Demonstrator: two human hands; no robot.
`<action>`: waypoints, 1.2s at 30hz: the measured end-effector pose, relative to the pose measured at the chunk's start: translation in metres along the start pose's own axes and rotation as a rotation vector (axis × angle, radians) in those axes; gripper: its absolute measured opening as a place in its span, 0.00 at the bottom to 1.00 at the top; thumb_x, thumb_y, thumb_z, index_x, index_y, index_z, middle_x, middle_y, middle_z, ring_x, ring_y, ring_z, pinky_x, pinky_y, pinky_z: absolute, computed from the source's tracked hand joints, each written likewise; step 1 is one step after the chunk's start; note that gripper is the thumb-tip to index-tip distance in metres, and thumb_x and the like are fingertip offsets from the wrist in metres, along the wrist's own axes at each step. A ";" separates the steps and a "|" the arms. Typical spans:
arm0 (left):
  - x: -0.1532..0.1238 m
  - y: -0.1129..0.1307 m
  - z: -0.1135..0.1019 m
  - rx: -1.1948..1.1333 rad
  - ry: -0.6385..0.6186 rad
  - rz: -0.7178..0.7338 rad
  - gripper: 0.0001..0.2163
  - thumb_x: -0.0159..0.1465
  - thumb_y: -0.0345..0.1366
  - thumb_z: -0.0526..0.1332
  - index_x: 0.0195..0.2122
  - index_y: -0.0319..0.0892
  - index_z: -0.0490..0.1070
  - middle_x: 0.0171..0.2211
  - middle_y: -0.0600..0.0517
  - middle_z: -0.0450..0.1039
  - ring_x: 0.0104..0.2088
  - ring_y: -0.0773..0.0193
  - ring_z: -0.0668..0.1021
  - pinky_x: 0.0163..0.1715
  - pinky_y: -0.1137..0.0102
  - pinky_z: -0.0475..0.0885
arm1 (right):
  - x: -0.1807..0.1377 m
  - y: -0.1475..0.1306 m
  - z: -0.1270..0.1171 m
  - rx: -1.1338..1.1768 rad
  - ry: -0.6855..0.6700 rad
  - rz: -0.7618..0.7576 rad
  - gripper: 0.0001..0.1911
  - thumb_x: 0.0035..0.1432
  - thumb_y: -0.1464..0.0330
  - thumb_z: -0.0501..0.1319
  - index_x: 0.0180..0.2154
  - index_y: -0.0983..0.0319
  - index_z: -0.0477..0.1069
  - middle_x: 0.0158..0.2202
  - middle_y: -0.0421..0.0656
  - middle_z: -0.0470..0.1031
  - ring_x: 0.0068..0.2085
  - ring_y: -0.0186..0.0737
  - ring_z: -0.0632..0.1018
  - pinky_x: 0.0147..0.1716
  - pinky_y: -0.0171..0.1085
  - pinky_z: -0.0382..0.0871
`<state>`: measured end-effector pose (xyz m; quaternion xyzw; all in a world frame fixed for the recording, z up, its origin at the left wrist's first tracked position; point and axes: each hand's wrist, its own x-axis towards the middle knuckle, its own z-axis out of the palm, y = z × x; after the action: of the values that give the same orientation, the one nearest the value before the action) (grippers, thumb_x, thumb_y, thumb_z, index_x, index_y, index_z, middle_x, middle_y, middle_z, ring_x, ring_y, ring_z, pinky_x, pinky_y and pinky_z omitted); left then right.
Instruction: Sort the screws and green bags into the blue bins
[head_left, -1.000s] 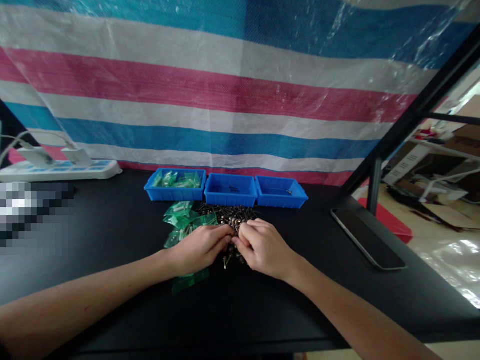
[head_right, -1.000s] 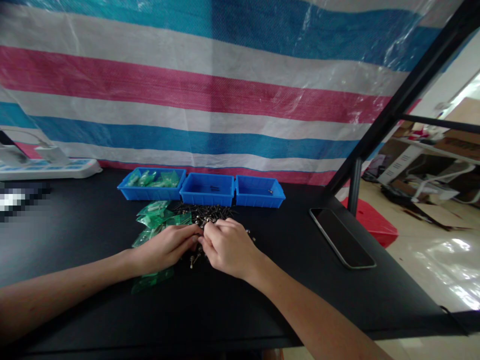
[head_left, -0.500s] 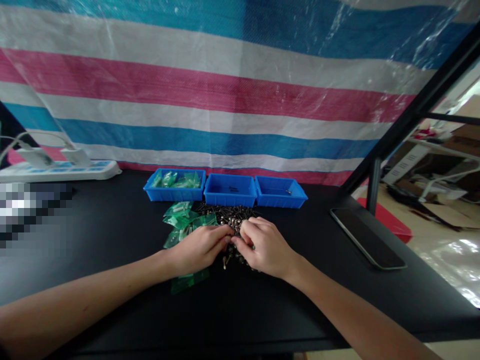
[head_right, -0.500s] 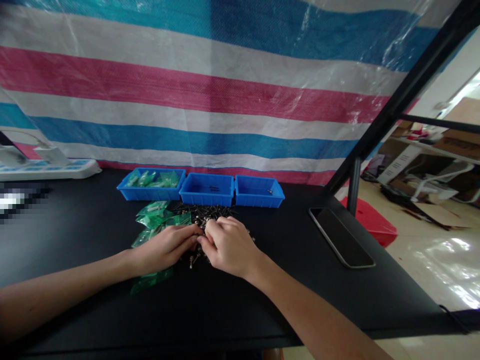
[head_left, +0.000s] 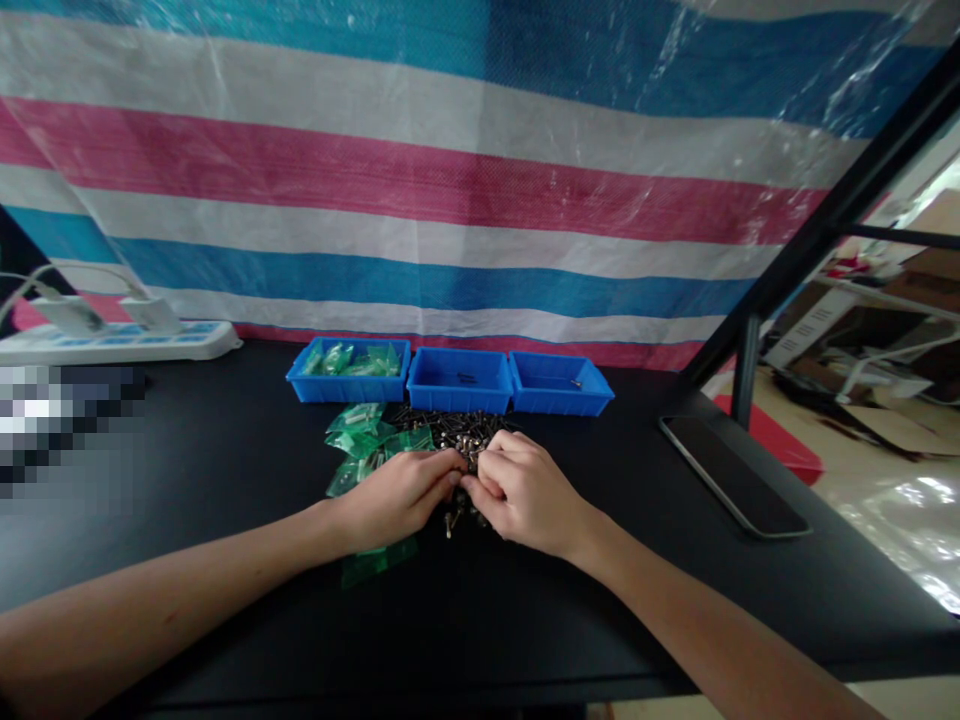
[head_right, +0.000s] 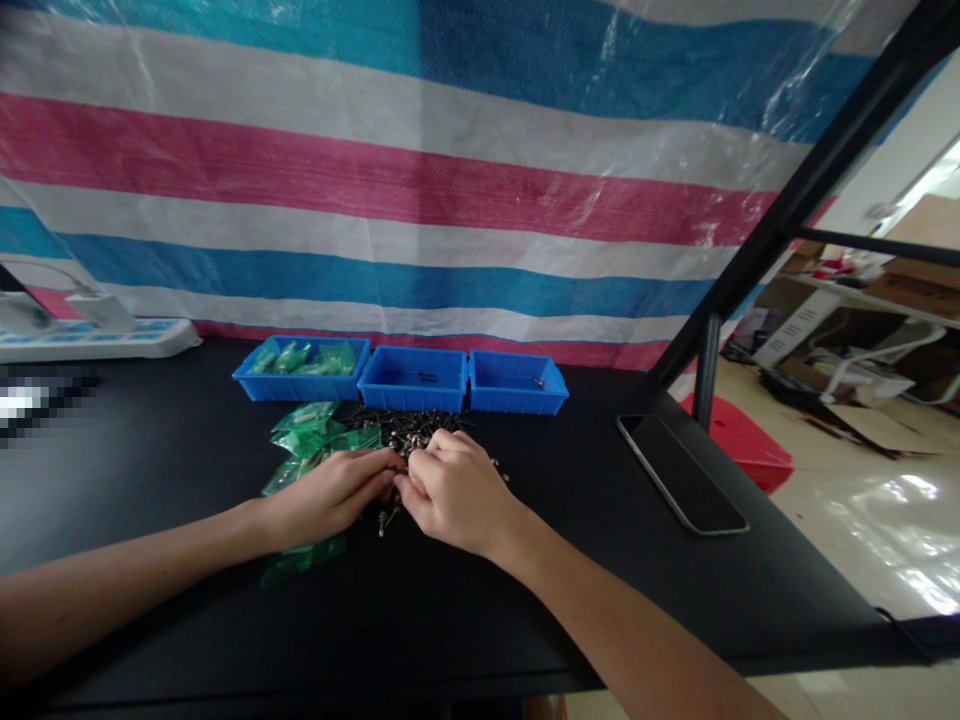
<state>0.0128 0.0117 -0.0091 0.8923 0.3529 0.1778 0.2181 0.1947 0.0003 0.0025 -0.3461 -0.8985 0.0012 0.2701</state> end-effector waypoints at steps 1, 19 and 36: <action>0.000 0.000 0.000 -0.003 -0.001 0.000 0.10 0.66 0.33 0.44 0.33 0.41 0.63 0.26 0.53 0.66 0.26 0.66 0.70 0.27 0.74 0.63 | 0.000 0.000 0.000 0.004 -0.001 0.002 0.14 0.54 0.71 0.55 0.19 0.61 0.54 0.19 0.37 0.57 0.25 0.33 0.62 0.27 0.34 0.56; -0.002 0.000 0.000 -0.059 -0.009 -0.019 0.10 0.66 0.33 0.43 0.33 0.41 0.61 0.26 0.53 0.67 0.26 0.66 0.71 0.28 0.74 0.65 | -0.002 0.004 0.004 -0.009 0.000 -0.012 0.15 0.56 0.70 0.55 0.19 0.61 0.55 0.18 0.36 0.58 0.23 0.31 0.61 0.28 0.33 0.55; -0.001 0.001 0.000 -0.005 0.027 -0.011 0.10 0.66 0.34 0.44 0.31 0.41 0.61 0.25 0.54 0.66 0.24 0.68 0.69 0.25 0.73 0.62 | -0.001 0.000 -0.001 0.029 0.017 0.017 0.05 0.53 0.72 0.58 0.35 0.61 0.65 0.24 0.37 0.67 0.26 0.33 0.67 0.30 0.34 0.59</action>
<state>0.0131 0.0106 -0.0088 0.8873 0.3602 0.1896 0.2167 0.1959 -0.0001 0.0031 -0.3497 -0.8930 0.0135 0.2829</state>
